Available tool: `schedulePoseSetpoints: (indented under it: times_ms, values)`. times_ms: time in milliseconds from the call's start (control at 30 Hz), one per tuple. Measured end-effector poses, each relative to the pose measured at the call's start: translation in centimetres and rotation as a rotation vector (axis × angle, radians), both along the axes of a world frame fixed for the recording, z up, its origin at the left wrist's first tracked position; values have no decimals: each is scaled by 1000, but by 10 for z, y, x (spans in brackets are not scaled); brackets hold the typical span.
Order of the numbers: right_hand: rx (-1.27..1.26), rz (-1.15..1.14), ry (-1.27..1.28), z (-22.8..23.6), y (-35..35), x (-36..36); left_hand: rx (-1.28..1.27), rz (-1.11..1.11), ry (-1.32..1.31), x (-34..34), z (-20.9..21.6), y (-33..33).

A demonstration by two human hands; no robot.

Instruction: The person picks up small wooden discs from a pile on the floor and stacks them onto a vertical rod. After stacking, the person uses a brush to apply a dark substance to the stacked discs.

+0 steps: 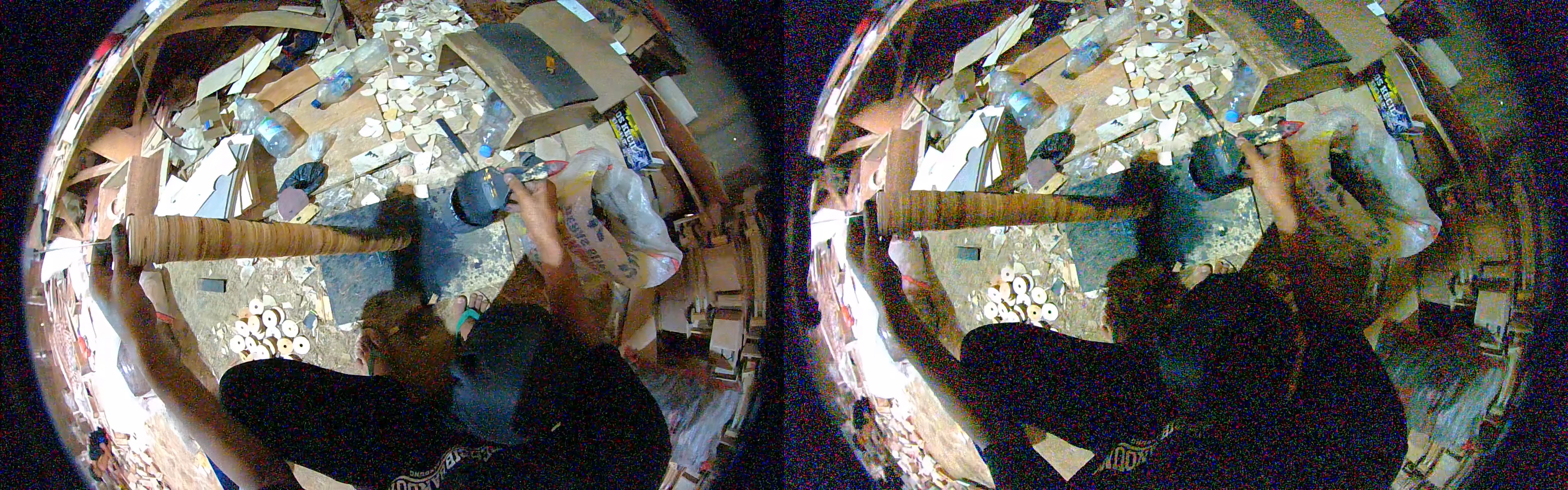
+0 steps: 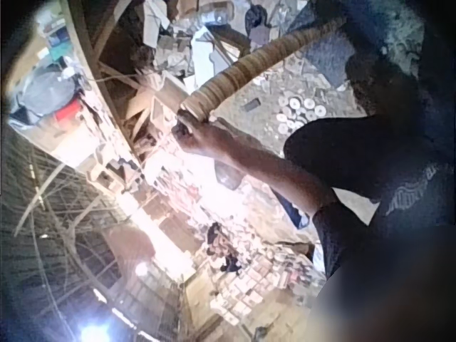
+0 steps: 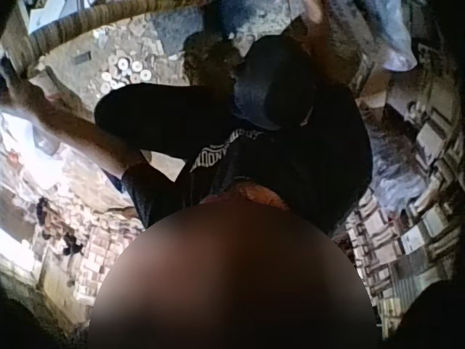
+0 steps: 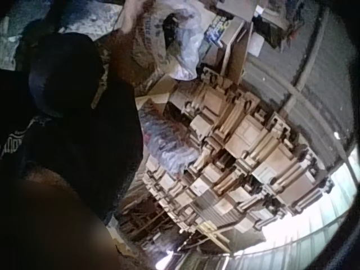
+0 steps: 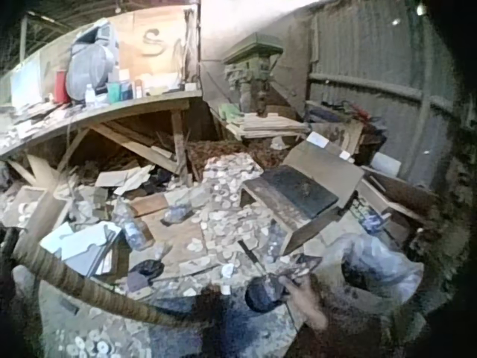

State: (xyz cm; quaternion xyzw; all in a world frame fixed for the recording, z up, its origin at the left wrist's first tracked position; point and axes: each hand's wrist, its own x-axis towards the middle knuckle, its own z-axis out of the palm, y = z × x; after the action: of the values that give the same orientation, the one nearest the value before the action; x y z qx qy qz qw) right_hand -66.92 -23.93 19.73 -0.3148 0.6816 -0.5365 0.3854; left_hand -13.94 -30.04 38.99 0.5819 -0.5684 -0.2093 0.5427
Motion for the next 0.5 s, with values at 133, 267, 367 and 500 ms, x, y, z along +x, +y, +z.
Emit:
schedulePoseSetpoints:
  times_ms: [133, 267, 367, 500]
  values:
    - [-134, 100, -262, 6, -9, 59, -15, 72, 1, -9, 3, -1]
    - [-402, 514, -97, -47, -21, 136, 3, 102, 19, -8, 0, -2]
    - [-297, 453, 236, -98, 1, 131, -50, 69, -6, 0, -8, -6]
    - [-44, 147, 89, -114, 30, 120, -68, 121, -88, 5, -10, -4]
